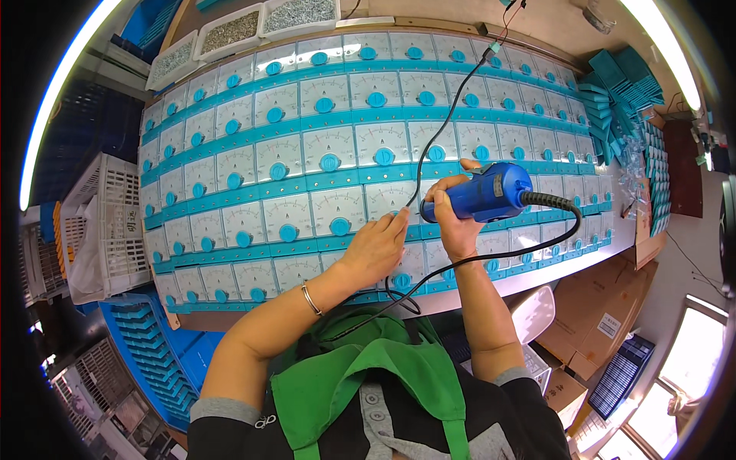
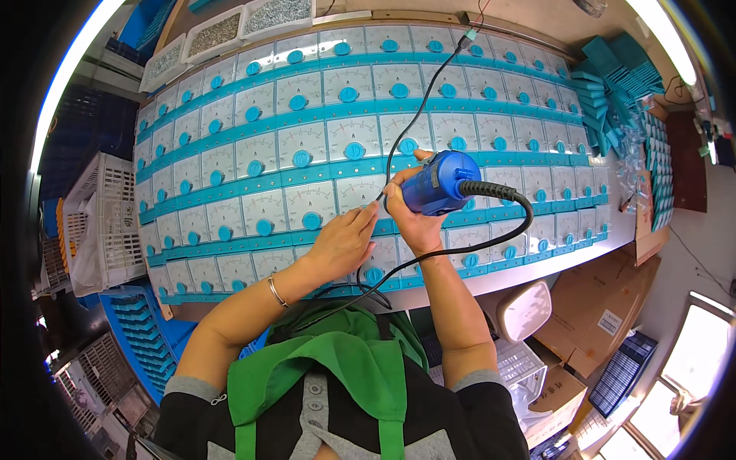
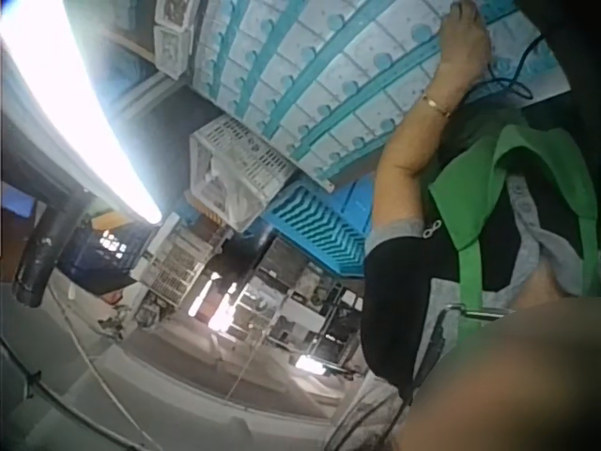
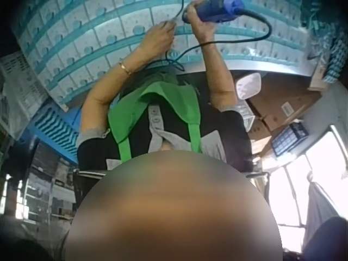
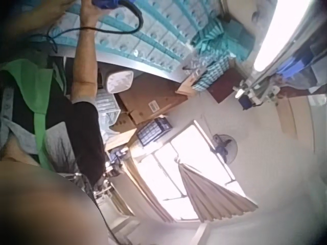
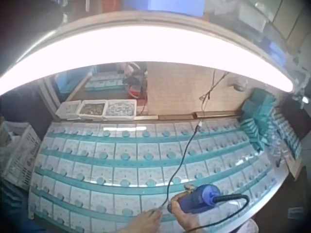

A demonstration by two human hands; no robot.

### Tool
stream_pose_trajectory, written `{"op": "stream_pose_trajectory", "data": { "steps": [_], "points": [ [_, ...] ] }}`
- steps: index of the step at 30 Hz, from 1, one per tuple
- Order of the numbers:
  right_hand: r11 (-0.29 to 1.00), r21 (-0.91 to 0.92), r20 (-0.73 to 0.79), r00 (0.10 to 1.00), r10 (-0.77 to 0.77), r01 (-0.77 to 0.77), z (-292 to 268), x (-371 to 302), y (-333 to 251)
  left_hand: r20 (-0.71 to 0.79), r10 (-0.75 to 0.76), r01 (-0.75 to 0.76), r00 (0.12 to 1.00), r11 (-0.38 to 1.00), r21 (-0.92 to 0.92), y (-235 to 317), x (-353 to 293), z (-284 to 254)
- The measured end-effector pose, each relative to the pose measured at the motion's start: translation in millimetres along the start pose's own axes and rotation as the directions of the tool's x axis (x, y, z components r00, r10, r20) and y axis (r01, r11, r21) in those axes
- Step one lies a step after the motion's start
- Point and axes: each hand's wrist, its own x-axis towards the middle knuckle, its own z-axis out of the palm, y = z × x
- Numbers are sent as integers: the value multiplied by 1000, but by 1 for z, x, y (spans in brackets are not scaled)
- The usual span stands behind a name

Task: Assembling and securing electronic components onto panels using an electric screwdriver at a workbench.

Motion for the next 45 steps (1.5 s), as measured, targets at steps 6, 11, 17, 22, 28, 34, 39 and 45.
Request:
{"op": "stream_pose_trajectory", "data": {
  "steps": [6,11,17,22,28,34,39,45],
  "points": [
    [834,-463,249,947,-202,300,-14,-7,32,-22,-7,7,1000,1000,-13,-2,0,1],
    [948,-287,154,983,-97,138,-12,12,6,26,-54,56,998,995,-77,1,7,-3],
    [996,-64,-7,998,-70,69,-16,14,-14,-36,100,-104,994,986,-134,24,24,14],
    [997,-55,16,998,-55,55,-25,13,-4,-126,188,-207,974,965,-159,38,42,30],
    [998,-37,36,998,50,-48,-26,11,4,-94,154,-172,983,959,-226,32,42,37],
    [974,-219,229,973,-7,58,-36,-3,28,-37,98,-105,994,927,-360,33,40,43],
    [999,-35,-77,997,-9,7,-46,19,-15,-74,143,-152,987,978,-144,35,43,38],
    [993,-51,-177,978,-111,104,-82,31,-26,1,155,-153,988,974,-165,32,44,34]
  ]
}}
